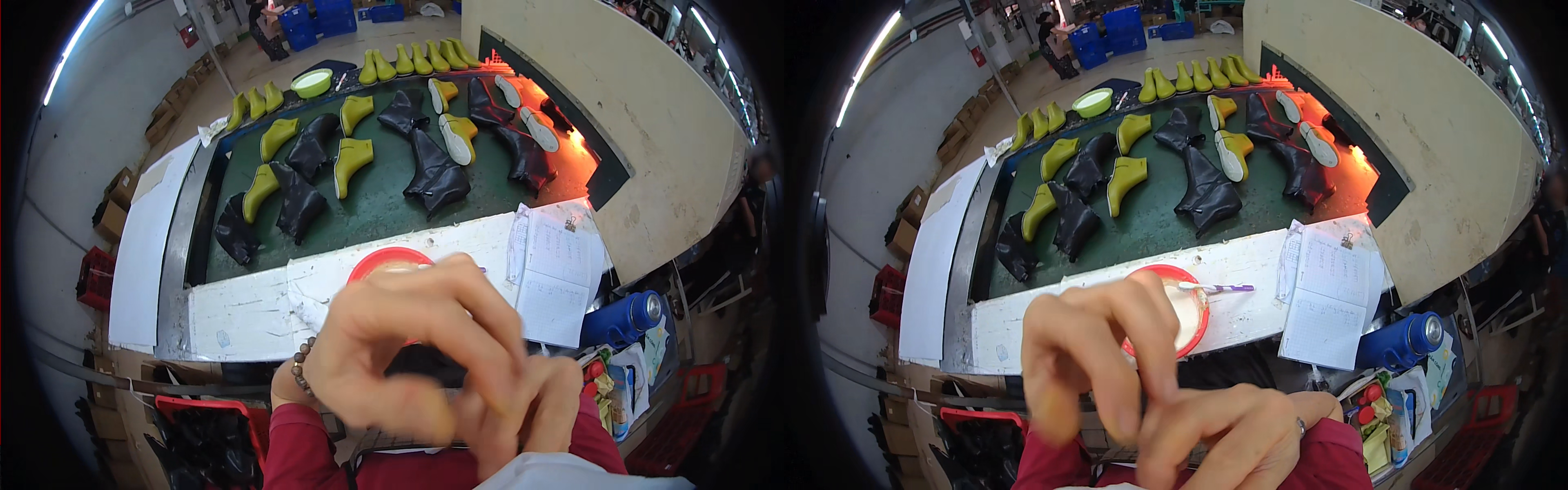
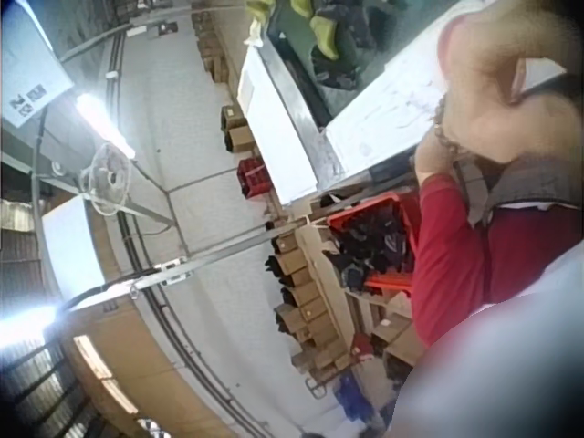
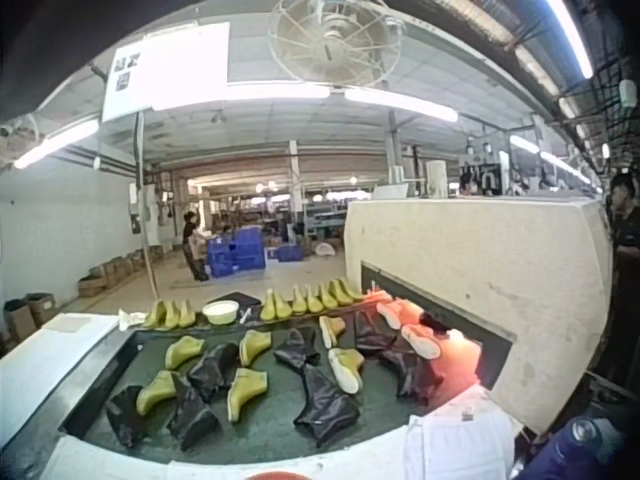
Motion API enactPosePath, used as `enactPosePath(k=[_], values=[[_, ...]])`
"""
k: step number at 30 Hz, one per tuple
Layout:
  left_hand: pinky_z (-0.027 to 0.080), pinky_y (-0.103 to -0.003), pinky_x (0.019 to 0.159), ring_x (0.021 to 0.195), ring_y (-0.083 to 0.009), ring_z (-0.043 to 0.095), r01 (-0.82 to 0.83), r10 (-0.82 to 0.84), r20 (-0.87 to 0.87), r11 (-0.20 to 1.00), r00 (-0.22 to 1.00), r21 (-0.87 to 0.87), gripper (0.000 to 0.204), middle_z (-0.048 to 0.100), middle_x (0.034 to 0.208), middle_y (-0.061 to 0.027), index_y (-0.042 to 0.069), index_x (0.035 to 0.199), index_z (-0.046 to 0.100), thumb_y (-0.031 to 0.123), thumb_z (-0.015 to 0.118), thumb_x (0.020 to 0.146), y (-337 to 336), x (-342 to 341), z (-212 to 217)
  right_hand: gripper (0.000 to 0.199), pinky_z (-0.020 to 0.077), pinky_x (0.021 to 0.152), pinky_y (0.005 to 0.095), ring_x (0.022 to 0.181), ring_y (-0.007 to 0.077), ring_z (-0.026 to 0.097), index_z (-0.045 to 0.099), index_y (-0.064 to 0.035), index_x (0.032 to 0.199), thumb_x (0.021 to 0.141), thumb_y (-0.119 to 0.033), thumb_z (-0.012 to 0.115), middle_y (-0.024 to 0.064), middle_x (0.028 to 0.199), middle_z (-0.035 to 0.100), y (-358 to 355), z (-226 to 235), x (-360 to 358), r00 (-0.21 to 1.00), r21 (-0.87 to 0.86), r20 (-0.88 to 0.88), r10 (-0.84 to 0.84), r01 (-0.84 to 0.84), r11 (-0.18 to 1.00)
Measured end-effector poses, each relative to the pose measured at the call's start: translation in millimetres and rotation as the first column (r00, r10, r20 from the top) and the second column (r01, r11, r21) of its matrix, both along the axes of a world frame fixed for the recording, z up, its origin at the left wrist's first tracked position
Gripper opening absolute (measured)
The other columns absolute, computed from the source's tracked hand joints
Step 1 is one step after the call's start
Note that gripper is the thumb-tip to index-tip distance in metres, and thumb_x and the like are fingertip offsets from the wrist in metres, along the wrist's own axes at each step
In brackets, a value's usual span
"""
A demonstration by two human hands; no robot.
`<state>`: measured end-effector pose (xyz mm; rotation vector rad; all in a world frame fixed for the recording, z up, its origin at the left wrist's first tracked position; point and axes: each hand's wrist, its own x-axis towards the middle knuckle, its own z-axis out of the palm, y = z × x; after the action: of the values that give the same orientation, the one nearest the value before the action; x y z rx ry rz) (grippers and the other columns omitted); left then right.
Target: Applying glue to the edges of black shoe uppers using a brush and placing them on a conveyor belt.
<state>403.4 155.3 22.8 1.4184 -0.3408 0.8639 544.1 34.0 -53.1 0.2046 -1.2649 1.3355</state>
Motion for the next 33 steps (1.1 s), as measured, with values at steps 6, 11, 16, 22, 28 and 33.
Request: enactPosePath(k=[6, 11, 16, 22, 28, 33], values=[[0.048, -0.038, 0.075, 0.081, -0.0223, 0.059, 0.455, -0.446, 0.198, 0.890, 0.873, 0.000, 0.031, 0.067, 0.089, -0.0140, -0.009, 0.101, 0.073, 0.020, 0.077, 0.091, 2.5, 20.8, 25.8, 0.021, 0.0484, 0.070, 0.0345, 0.078, 0.0226, 0.062, 0.070, -0.0045, 0.086, 0.096, -0.023, 0.068, 0.0158, 0.101, 0.069, 33.0, 23.4, -3.2, 0.950, 0.077, -0.098, -0.295, 0.303, 0.950], [0.043, -0.036, 0.072, 0.065, -0.0229, 0.062, 0.107, -0.107, -0.013, 0.994, 0.994, 0.037, 0.026, 0.072, 0.082, -0.0131, -0.001, 0.082, 0.073, 0.023, 0.080, 0.087, 1.6, -11.8, 3.3, 0.023, 0.0481, 0.079, 0.0315, 0.087, 0.0231, 0.062, 0.078, 0.0007, 0.093, 0.092, -0.022, 0.078, 0.0169, 0.099, 0.065, 15.3, 13.7, 12.6, 0.970, -0.169, 0.023, -0.242, 0.242, 0.955], [0.042, -0.034, 0.070, 0.065, -0.0233, 0.057, 0.063, -0.052, -0.082, 0.989, 0.995, 0.135, 0.028, 0.071, 0.077, -0.0077, 0.000, 0.077, 0.073, 0.025, 0.080, 0.087, 6.5, -23.9, -10.6, 0.027, 0.0476, 0.068, 0.0286, 0.074, 0.0183, 0.061, 0.077, -0.0009, 0.087, 0.089, -0.028, 0.080, 0.0144, 0.091, 0.064, 0.5, -4.9, 18.0, 0.915, -0.365, 0.191, -0.356, 0.403, 0.839], [0.046, -0.035, 0.079, 0.082, -0.0222, 0.062, 0.192, -0.192, -0.148, 0.981, 0.970, -0.012, 0.033, 0.072, 0.090, -0.0095, -0.003, 0.094, 0.076, 0.027, 0.085, 0.082, -11.1, -33.3, -1.1, 0.023, 0.0505, 0.072, 0.0293, 0.077, 0.0197, 0.063, 0.076, 0.0023, 0.088, 0.089, -0.020, 0.080, 0.0159, 0.091, 0.066, -0.9, -7.3, 18.4, 0.902, -0.353, 0.263, -0.342, 0.420, 0.836], [0.046, -0.040, 0.082, 0.087, -0.0270, 0.060, 0.318, -0.304, -0.236, 0.948, 0.923, 0.022, 0.050, 0.071, 0.098, -0.0147, -0.002, 0.090, 0.074, 0.044, 0.087, 0.076, -18.2, -35.1, -13.8, 0.028, 0.0519, 0.071, 0.0321, 0.074, 0.0215, 0.064, 0.074, 0.0030, 0.078, 0.086, -0.022, 0.082, 0.0155, 0.086, 0.068, 0.8, -11.9, 12.3, 0.893, -0.372, 0.313, -0.325, 0.430, 0.823], [0.045, -0.039, 0.078, 0.082, -0.0266, 0.060, 0.089, -0.075, -0.072, 0.973, 0.995, 0.214, 0.038, 0.067, 0.090, -0.0127, 0.002, 0.078, 0.066, 0.035, 0.085, 0.082, -18.3, -39.8, -25.4, 0.030, 0.0512, 0.071, 0.0325, 0.076, 0.0210, 0.065, 0.077, 0.0046, 0.082, 0.081, -0.024, 0.087, 0.0169, 0.085, 0.070, 4.0, -15.7, 14.7, 0.866, -0.354, 0.407, -0.290, 0.442, 0.824]])
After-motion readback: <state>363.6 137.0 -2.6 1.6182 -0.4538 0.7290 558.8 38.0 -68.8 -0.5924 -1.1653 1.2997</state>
